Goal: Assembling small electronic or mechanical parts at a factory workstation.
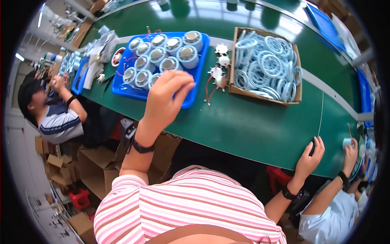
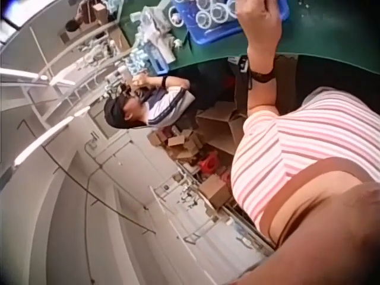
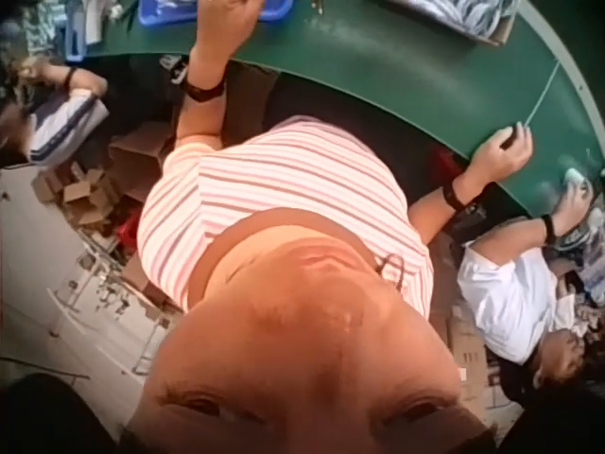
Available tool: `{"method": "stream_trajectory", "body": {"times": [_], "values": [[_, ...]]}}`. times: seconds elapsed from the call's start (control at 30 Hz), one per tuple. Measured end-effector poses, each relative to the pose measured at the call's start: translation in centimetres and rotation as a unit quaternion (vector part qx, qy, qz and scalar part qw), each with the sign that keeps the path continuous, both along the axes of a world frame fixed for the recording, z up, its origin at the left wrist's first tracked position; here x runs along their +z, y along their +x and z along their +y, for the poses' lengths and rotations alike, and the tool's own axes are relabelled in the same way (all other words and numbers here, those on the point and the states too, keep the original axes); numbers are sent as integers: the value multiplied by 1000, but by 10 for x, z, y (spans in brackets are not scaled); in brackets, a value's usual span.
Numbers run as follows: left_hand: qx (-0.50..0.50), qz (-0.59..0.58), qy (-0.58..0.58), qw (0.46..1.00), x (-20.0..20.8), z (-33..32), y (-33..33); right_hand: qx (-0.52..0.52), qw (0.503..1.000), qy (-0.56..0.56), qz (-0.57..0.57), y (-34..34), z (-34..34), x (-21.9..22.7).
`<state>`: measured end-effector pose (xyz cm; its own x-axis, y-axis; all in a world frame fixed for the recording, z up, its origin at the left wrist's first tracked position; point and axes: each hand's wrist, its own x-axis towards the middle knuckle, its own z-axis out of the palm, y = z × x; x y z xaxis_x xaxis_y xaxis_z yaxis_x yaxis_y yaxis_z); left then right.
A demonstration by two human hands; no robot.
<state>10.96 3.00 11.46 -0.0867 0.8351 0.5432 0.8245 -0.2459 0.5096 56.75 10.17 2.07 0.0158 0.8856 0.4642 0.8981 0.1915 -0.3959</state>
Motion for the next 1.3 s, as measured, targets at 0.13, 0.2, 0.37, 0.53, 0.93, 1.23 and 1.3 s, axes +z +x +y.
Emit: {"method": "stream_trajectory", "body": {"times": [0.13,0.2,0.37,0.53,0.93,1.23,1.3], "values": [[90,149,8,985,-9,30,-34,-22,999,16,-23,-1,-6,7],[99,190,-46,976,-19,45,-39,-30,997,-70,-24,-10,-9,33],[103,248,-112,957,-26,62,-40,66,985,-132,87,-83,-3,104],[46,199,-162,965,2,63,-46,306,947,1,102,-148,62,115],[-40,63,-36,997,42,2,24,312,947,69,-6,-189,77,101],[-158,29,-165,973,-32,-7,76,335,922,-192,14,-128,-6,80],[-150,37,-179,972,-38,-2,79,313,916,-250,-2,-123,-9,58]]}}
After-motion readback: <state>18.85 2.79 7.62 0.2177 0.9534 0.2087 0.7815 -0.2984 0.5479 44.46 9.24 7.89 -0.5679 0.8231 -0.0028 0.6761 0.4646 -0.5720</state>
